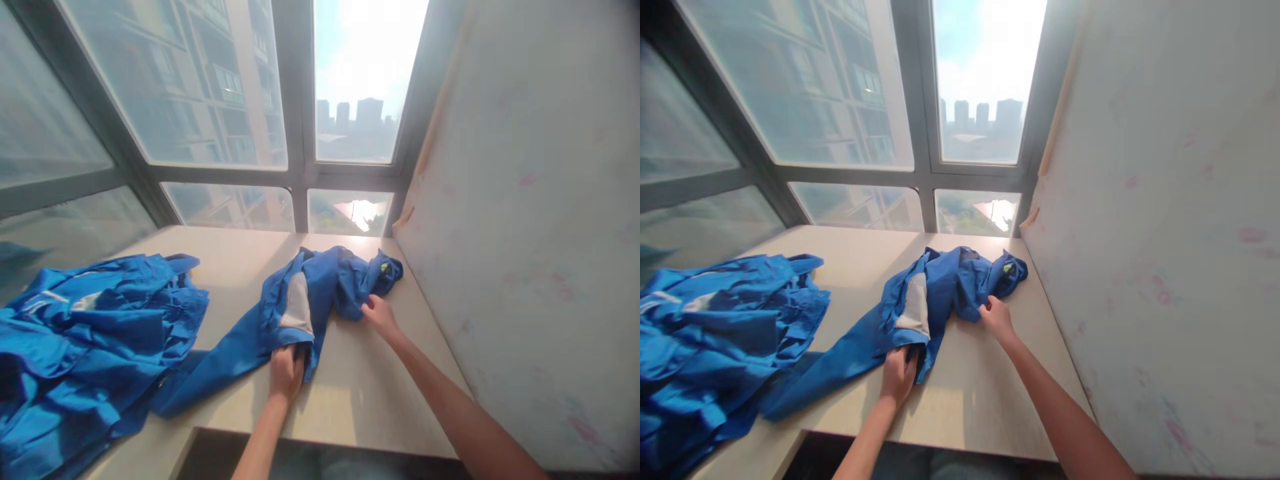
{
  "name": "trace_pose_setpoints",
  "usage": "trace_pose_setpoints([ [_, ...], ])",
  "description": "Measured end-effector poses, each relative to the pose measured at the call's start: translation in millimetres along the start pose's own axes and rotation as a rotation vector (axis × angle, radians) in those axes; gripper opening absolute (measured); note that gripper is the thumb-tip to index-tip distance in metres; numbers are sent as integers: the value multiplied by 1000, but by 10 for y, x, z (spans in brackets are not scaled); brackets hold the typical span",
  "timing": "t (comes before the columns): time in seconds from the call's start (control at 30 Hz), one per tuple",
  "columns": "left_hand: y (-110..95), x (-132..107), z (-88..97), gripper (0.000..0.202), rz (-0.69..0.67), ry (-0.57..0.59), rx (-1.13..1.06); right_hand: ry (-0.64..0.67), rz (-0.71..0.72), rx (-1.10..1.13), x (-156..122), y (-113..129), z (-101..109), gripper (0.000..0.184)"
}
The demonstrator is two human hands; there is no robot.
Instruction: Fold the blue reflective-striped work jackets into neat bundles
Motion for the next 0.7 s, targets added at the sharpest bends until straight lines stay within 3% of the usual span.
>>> trace_pose_setpoints([
  [0.07,101,-35,78,35,-4,-217,-212,43,-47,18,-245,-160,-196,11],
  [0.13,230,-82,123,35,78,-372,-386,61,-78,36,-423,-213,-304,12],
  [0.23,336,-220,194,39,184,-471,-452,68,-32,106,-590,-170,-332,20],
  [0.37,261,-510,466,42,53,-549,-346,77,99,-5,-704,-210,-243,25],
  [0.43,214,-582,610,44,-11,-491,-405,191,6,-93,-685,-391,-199,37],
  [0.5,195,-561,698,49,11,-371,-591,230,-114,-78,-604,-607,-87,49],
  [0.6,192,-435,693,48,214,-241,-1019,-5,-156,28,-367,-810,222,47],
  [0.7,118,-302,530,28,446,-113,-1511,-272,-127,117,-100,-858,482,45],
])
Point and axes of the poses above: each hand's wrist, its own x-axis towards the middle knuckle, its own z-axis out of the back of the hand, y = z × x, the point moved 4 cm from there along x, towards the middle knuckle, and after that the axes turned 8 degrees about y, right-handed, at the moved point
